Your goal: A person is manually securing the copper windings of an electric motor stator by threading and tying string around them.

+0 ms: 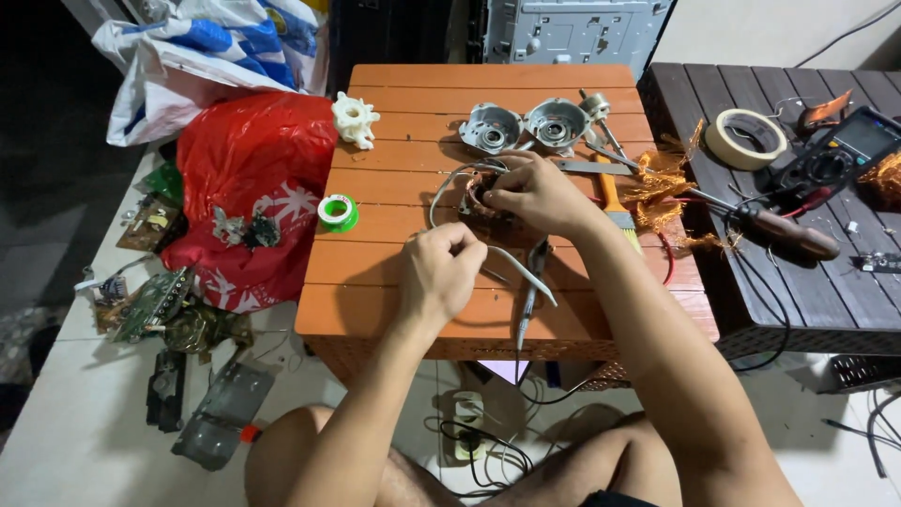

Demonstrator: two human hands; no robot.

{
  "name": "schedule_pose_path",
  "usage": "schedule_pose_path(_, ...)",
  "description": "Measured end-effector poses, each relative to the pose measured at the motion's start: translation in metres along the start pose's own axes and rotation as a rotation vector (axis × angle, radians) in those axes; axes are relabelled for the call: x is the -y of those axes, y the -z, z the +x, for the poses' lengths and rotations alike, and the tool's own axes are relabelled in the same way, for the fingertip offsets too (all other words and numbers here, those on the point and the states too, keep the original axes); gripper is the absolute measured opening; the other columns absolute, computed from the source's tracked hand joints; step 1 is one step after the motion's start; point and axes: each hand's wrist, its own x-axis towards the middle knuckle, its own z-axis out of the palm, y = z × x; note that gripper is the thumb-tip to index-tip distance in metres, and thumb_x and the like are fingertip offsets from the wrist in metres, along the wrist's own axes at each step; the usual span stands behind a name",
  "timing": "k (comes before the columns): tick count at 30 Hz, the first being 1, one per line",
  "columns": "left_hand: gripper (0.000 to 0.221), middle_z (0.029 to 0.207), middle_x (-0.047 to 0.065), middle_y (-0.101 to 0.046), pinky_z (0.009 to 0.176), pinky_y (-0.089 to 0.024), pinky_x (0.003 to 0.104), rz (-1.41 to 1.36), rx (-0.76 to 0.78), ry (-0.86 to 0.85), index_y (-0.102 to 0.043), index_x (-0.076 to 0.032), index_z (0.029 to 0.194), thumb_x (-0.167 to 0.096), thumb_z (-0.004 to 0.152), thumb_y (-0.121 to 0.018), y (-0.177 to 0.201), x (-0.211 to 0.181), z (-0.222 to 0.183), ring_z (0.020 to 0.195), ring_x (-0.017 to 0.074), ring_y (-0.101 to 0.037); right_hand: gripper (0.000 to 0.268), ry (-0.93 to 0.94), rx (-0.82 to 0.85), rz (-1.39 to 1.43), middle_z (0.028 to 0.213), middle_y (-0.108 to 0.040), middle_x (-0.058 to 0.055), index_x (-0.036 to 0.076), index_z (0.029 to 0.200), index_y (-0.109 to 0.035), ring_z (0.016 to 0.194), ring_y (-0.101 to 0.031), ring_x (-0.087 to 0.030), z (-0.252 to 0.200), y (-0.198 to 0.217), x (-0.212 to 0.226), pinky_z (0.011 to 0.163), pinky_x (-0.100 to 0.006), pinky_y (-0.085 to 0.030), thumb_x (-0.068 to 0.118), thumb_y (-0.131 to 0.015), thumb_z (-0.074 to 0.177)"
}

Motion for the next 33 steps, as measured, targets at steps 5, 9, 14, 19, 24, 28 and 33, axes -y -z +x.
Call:
schedule_pose_path(5,0.016,0.055,0.001,-0.055,0.074,-0.05,0.03,-0.168,0.001,-0.039,-0.068,-0.016,0.061,-0.02,0.075,-0.061,0.01,-0.007,-0.018,0.065,0.0137,-0.056,0.018,0.049,-0.034,-0.031,0.129,-0.067,-0.023,0.011,0.085,-0.079,0.139,-0.049,-0.044,0.0,-0.001,-0.003,0.114,-0.058,-0.038,0.028,-0.073,0.087)
schedule_pose_path(9,0.014,0.053,-0.001,-0.047,0.069,-0.048,0.027,-0.342,-0.026,-0.098,-0.069,-0.013,0.062,-0.013,0.075,-0.064,0.017,-0.013,-0.028,0.064,0.0099,-0.049,0.018,0.11,-0.047,-0.061,0.125,-0.069,-0.021,0.01,0.086,-0.078,0.135,-0.053,-0.045,0.001,0.001,-0.001,0.111,-0.06,-0.041,0.027,-0.073,0.089)
schedule_pose_path(14,0.014,0.05,-0.001,-0.043,0.064,-0.044,0.025,-0.406,-0.013,-0.147,-0.069,-0.012,0.062,-0.011,0.076,-0.064,0.024,-0.018,-0.029,0.061,0.0094,-0.044,0.018,0.133,-0.086,-0.085,0.121,-0.07,-0.021,0.008,0.087,-0.077,0.129,-0.056,-0.047,-0.002,-0.001,0.004,0.105,-0.06,-0.045,0.025,-0.071,0.09)
schedule_pose_path(19,0.014,0.05,0.002,-0.046,0.06,-0.041,0.026,-0.46,0.012,-0.15,-0.07,-0.01,0.063,-0.01,0.075,-0.063,0.032,-0.027,-0.027,0.06,0.0098,-0.041,0.016,0.163,-0.158,-0.088,0.121,-0.071,-0.02,0.006,0.088,-0.077,0.125,-0.06,-0.045,-0.005,0.003,0.011,0.101,-0.059,-0.049,0.02,-0.07,0.092)
schedule_pose_path(24,0.013,0.051,0.002,-0.048,0.06,-0.043,0.026,-0.501,0.005,-0.237,-0.07,-0.011,0.064,-0.01,0.076,-0.065,0.037,-0.042,-0.018,0.061,0.0104,-0.043,0.012,0.335,-0.349,-0.048,0.118,-0.071,-0.016,0.002,0.104,-0.075,0.121,-0.062,-0.039,-0.006,0.007,0.031,0.096,-0.055,-0.053,0.01,-0.067,0.101)
schedule_pose_path(28,0.012,0.05,0.002,-0.05,0.061,-0.042,0.025,-0.454,-0.007,-0.265,-0.07,-0.013,0.064,-0.015,0.075,-0.066,0.038,-0.058,-0.006,0.062,0.0106,-0.044,0.021,0.517,-0.378,0.124,0.123,-0.069,-0.022,-0.001,0.112,-0.074,0.124,-0.06,-0.043,-0.011,0.012,0.053,0.101,-0.058,-0.048,0.011,-0.058,0.106)
schedule_pose_path(33,0.012,0.052,0.002,-0.05,0.061,-0.04,0.024,-0.467,-0.036,-0.307,-0.07,-0.012,0.065,-0.014,0.076,-0.066,0.034,-0.065,0.012,0.062,0.01,-0.044,0.032,0.325,-0.13,0.377,0.096,-0.073,-0.015,0.0,0.108,-0.075,0.095,-0.065,-0.024,-0.023,0.018,0.043,0.087,-0.048,-0.052,0.018,-0.051,0.099)
